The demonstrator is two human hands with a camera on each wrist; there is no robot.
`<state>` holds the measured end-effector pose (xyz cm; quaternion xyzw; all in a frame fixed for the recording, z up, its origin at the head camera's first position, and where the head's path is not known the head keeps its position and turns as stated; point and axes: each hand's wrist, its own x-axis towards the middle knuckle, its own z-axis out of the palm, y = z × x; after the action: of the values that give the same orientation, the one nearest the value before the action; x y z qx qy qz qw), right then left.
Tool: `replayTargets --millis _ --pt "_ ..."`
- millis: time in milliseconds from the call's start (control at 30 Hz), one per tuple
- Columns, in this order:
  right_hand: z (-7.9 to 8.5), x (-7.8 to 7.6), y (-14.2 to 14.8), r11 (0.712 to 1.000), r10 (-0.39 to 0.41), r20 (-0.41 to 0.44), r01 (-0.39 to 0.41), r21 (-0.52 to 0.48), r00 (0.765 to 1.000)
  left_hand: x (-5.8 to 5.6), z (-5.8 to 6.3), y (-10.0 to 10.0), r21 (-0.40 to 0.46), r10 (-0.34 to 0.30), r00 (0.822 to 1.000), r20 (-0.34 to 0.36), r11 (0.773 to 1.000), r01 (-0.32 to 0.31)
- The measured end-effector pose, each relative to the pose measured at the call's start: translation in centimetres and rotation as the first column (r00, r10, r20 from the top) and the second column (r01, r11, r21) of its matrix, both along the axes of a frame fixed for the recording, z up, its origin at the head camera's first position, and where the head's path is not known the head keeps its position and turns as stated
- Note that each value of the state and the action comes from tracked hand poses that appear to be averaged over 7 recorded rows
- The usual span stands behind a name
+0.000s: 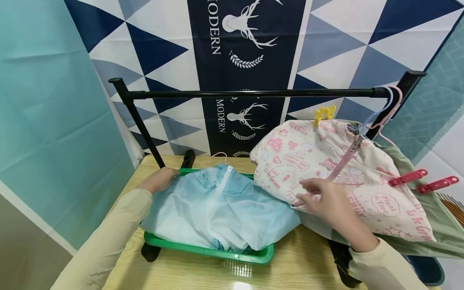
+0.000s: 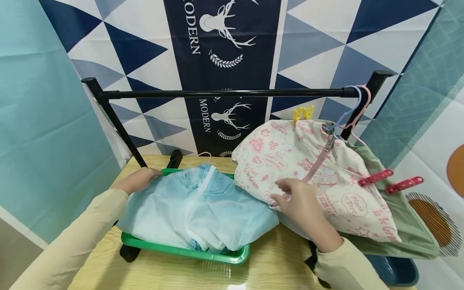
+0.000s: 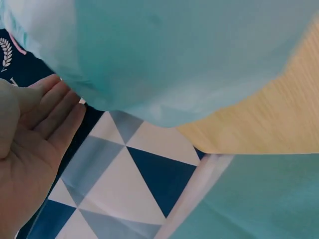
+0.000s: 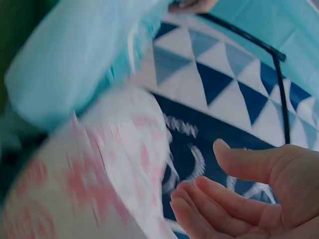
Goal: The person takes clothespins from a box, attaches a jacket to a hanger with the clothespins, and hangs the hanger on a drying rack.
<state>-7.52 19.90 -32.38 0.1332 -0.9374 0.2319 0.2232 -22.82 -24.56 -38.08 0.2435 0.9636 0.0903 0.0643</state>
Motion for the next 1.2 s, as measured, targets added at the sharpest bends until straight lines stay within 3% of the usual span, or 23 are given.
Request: replayTargets --millis 67,167,267,433,833,933,1100,1200 --pt "-0.7 -0.7 -1.0 0.998 0.054 0.091 -0.052 -0.018 0.994 0.3 -0.2 -0.3 -0.015 -0.004 1.0 -0.017 1.0 0.003" --pt "-1.7 -1.7 -2.1 0.993 0.116 0.228 -0.107 -0.05 0.967 0.7 -0.4 -0.6 -0.018 0.013 0.999 -0.042 1.0 -0.014" --pt "-2.7 -2.6 -2.5 0.99 0.139 0.301 -0.125 -0.066 0.944 1.0 -0.7 -0.9 0.002 0.041 0.998 -0.048 0.999 -0.041" --pt "-3.9 -3.5 -2.3 0.991 0.136 0.327 -0.128 -0.046 0.935 1.1 -1.5 -2.0 0.073 0.093 0.995 -0.047 0.993 -0.089" --pt "-5.4 -6.0 -1.0 0.995 0.095 0.307 -0.092 -0.024 0.947 0.6 -3.7 -5.4 0.212 0.057 0.985 -0.161 0.977 -0.021" --pt "-5.5 -6.6 -0.4 0.998 0.063 0.358 -0.061 -0.018 0.931 0.7 -3.9 -5.6 0.223 0.059 0.982 -0.181 0.975 -0.018" --pt "-6.1 -7.2 0.9 1.0 -0.002 0.477 -0.003 0.011 0.879 1.0 -4.0 -6.0 0.245 0.059 0.978 -0.202 0.969 -0.007" --pt "-6.4 -7.6 1.4 1.0 -0.003 0.497 -0.003 0.011 0.868 1.2 -4.0 -6.3 0.265 0.073 0.979 -0.191 0.964 -0.02"
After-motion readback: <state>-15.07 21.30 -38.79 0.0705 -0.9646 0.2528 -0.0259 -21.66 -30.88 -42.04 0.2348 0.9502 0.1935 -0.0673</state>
